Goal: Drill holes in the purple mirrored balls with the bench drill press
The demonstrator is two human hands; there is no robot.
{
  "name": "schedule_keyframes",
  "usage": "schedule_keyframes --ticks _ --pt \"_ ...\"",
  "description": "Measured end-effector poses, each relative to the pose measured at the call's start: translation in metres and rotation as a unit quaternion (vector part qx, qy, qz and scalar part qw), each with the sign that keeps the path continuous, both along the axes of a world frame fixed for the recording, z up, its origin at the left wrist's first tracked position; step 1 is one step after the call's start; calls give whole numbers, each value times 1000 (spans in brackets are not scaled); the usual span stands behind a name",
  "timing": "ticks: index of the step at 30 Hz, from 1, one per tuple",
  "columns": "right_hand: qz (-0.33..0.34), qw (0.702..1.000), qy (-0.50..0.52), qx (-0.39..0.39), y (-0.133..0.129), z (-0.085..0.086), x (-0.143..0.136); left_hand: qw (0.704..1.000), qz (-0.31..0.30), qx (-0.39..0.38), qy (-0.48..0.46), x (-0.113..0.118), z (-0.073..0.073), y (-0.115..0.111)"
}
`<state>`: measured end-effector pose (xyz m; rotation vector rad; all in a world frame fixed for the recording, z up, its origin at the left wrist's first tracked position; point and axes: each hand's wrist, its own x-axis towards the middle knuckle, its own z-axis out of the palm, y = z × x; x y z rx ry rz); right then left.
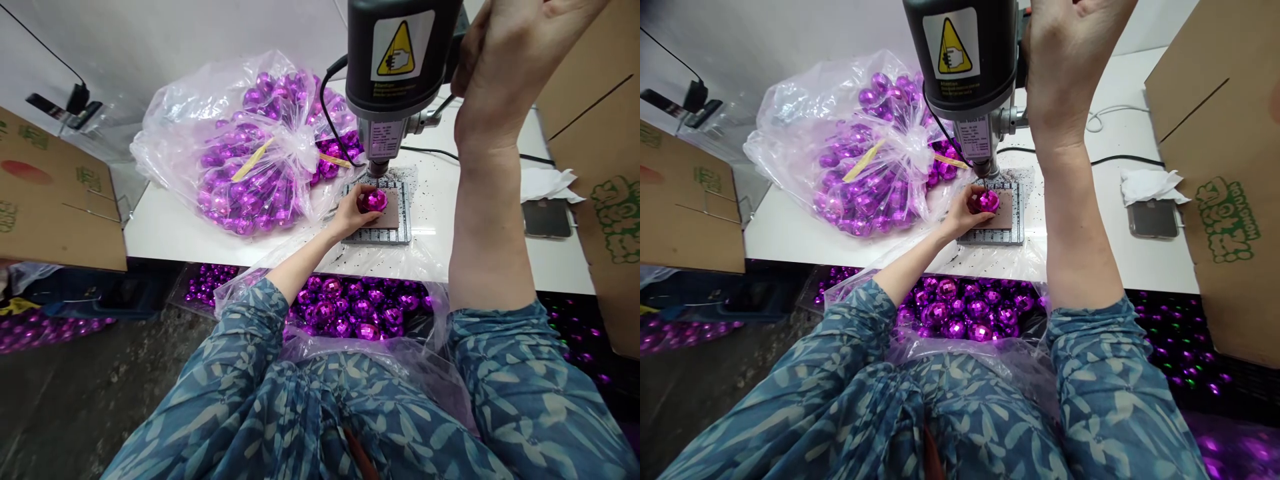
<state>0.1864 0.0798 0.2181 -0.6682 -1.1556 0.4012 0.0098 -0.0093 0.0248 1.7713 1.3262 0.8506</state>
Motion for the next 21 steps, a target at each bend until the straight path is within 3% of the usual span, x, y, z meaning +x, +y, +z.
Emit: schedule_keyframes --ticks 3,7,12,21 --pt "0 990 56 130 -7 -11 -4 1000 -5 8 -10 -1 -4 1" --pt "9 975 66 211 -30 -26 -9 1000 -11 17 5 -1 -7 2" --pt "-52 974 74 207 -60 -40 -14 1000 -17 18 16 -2 -3 1" --pt "-97 980 41 171 -61 -69 -11 1000 -17 13 0 -2 -8 2"
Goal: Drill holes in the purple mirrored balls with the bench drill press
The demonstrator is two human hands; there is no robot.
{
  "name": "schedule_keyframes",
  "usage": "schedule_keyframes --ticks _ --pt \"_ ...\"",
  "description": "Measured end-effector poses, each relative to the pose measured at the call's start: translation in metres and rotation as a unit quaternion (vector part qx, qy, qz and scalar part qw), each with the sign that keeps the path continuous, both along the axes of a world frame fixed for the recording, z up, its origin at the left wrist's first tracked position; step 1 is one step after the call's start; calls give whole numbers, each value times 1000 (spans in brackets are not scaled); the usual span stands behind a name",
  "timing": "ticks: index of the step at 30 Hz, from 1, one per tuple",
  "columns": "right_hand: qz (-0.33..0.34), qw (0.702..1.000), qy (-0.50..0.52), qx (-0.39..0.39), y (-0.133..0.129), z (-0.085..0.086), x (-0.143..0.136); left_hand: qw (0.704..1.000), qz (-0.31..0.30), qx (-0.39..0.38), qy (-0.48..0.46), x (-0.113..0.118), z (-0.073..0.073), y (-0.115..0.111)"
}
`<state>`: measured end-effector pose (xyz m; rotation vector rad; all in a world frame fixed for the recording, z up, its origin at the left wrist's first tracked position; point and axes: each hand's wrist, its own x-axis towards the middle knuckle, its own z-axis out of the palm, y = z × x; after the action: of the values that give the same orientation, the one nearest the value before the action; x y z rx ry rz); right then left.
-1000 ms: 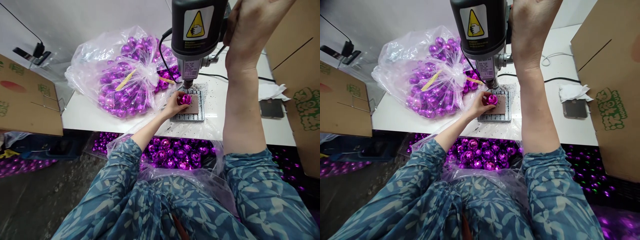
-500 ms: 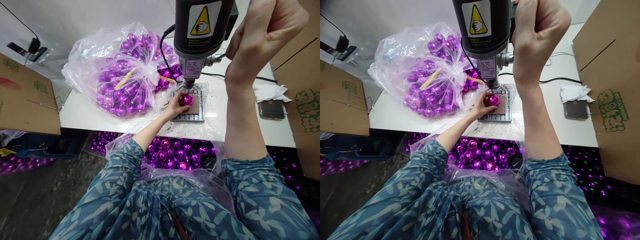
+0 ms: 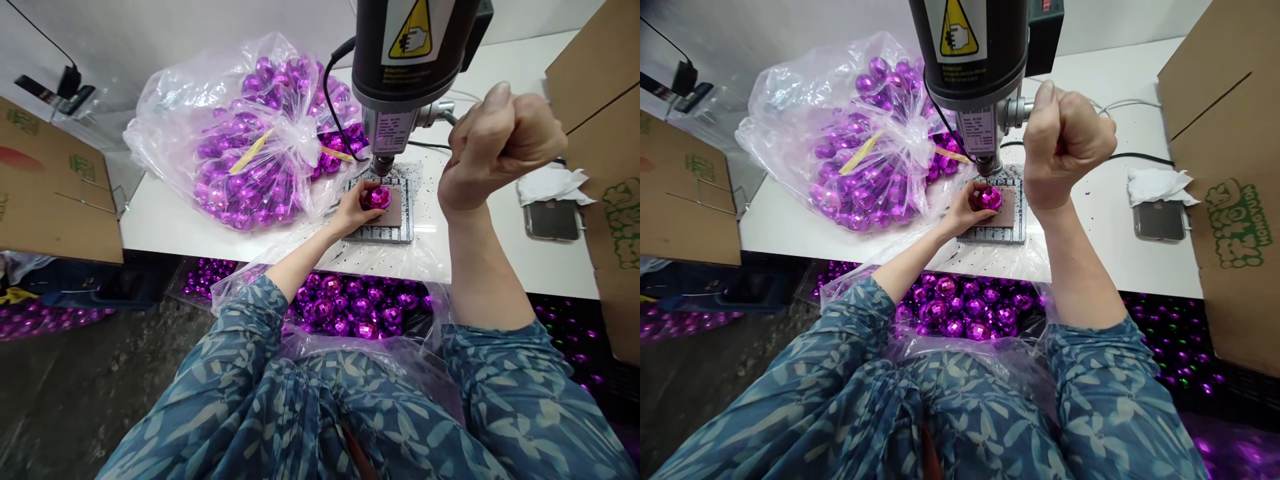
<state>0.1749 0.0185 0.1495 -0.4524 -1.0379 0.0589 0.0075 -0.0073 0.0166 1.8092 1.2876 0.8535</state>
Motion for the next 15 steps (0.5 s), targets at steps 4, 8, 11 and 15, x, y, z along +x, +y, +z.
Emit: schedule_keyframes --ticks 4,8,11,15 --pt "-35 999 4 -7 2 -16 1 1000 4 6 -1 0 0 0" --pt "-11 1000 9 19 6 -25 4 1000 7 -6 -7 0 4 -2" --pt "-8 999 11 29 9 -28 6 1000 6 -13 -8 1 5 -3" --pt "2 1000 2 29 9 -31 8 1000 1 -4 -6 1 3 -2"
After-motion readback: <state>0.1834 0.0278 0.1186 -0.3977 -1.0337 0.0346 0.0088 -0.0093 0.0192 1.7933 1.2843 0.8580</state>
